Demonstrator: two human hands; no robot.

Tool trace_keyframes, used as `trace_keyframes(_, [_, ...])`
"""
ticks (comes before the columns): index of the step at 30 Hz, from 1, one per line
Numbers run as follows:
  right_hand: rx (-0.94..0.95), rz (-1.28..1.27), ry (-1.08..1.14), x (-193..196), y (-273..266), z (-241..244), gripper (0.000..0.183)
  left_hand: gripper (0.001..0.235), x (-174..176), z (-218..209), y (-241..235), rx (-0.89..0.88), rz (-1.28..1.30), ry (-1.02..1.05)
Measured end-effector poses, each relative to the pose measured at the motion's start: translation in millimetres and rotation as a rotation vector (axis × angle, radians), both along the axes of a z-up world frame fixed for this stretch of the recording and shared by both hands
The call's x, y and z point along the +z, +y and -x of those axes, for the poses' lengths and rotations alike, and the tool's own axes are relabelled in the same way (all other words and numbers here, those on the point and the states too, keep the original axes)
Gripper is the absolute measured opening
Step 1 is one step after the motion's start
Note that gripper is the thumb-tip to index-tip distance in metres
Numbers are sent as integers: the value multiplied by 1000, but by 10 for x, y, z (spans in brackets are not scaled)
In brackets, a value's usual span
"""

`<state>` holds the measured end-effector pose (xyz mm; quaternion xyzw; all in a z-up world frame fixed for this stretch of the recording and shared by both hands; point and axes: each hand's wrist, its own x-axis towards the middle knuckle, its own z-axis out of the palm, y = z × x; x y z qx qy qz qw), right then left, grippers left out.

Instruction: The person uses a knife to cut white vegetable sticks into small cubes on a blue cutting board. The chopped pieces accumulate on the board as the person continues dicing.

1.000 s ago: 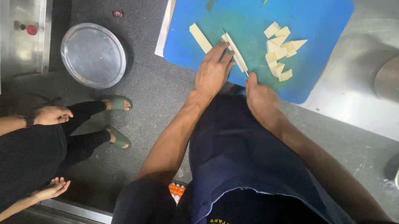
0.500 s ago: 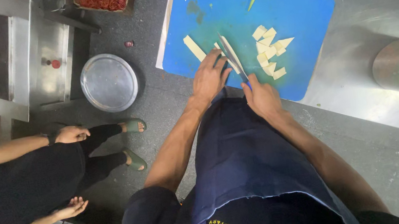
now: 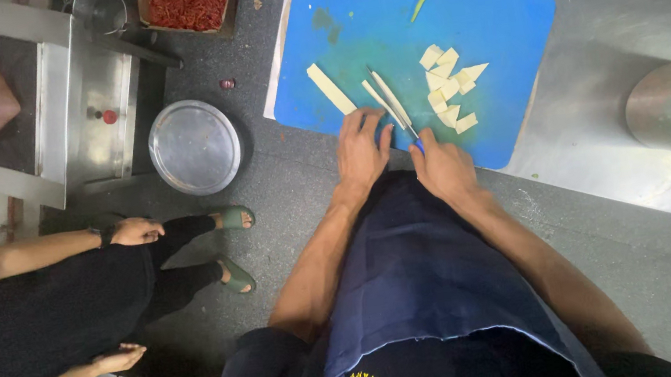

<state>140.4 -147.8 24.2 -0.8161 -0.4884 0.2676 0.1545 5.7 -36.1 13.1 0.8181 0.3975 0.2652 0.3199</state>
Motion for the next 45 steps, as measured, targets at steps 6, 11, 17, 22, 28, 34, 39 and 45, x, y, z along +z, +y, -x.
trace_keyframes(6, [-24,-41,111,-69,-87,28,27,34,-16,-92,-93,52,52,-33])
trace_keyframes(11, [-22,-233,219,-83,-95,-26,23,29,-109,-101,-60,60,69,-15])
trace_keyframes(17, [-214,-1,1037,-39,-49,-164,20,35,-196,-113,-97,250,524,-392])
trace_keyframes(22, [-269,13,1650,0,-107,-227,23,44,-293,-149,54,332,1428,-1157])
trace_keyframes(28, [-293,-38,1619,12,-118,-242,25,31,-608,-173,132,369,1373,-952])
trace_keyframes(34, [-287,-29,1361,69,-106,-332,23,24,-806,-208,134,342,1403,-1020])
trace_keyframes(39, [-234,-5,1035,-49,-50,-411,28,31,-853,-289,87,475,1073,-831])
trace_keyframes(45, [-22,-55,178,-204,-120,-289,32,63,-751,-487,-64,570,690,-407])
